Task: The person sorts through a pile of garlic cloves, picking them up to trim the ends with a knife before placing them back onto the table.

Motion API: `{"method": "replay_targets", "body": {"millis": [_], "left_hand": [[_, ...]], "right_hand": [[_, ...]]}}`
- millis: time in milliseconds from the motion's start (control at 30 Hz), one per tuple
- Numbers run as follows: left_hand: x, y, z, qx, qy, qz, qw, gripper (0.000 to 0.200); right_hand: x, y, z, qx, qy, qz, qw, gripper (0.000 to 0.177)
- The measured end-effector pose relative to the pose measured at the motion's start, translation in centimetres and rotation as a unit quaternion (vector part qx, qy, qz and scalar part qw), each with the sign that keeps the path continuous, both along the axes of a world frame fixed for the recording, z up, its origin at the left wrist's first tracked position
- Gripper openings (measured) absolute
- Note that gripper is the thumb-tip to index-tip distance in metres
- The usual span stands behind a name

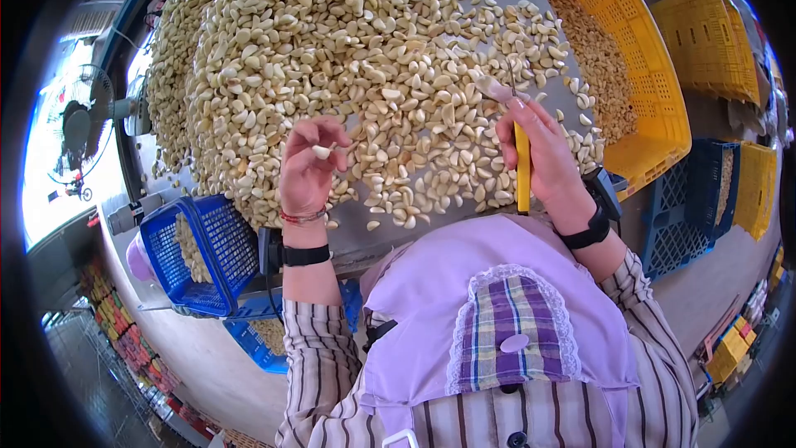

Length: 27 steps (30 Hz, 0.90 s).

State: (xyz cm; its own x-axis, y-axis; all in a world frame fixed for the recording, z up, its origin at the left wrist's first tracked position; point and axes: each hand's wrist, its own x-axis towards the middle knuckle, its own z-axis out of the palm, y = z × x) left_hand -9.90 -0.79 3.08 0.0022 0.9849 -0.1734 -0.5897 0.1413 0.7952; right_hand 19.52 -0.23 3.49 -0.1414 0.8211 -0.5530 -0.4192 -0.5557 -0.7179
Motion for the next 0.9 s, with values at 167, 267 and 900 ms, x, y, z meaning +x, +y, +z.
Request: {"method": "replay_targets", "body": {"millis": [167, 267, 900], "left_hand": [[-0.2, -1.2, -3.3, 0.021, 0.5, -0.147, 0.853, 0.014], [0.4, -2.1, -4.5, 0.114, 0.705, -0.204, 0.669, 0.015], [1.7, 2.4, -2.3, -0.067, 0.749, -0.025, 0.658, 0.029]], "right_hand": [[-0.3, 0.1, -0.3, 0.007, 0.0, 0.021, 1.0, 0.028], [-0.4, 0.2, -0.3, 0.005, 0.0, 0.018, 1.0, 0.028], [0.0, 0.2, -0.1, -0.004, -0.002, 0.016, 1.0, 0.028]]}}
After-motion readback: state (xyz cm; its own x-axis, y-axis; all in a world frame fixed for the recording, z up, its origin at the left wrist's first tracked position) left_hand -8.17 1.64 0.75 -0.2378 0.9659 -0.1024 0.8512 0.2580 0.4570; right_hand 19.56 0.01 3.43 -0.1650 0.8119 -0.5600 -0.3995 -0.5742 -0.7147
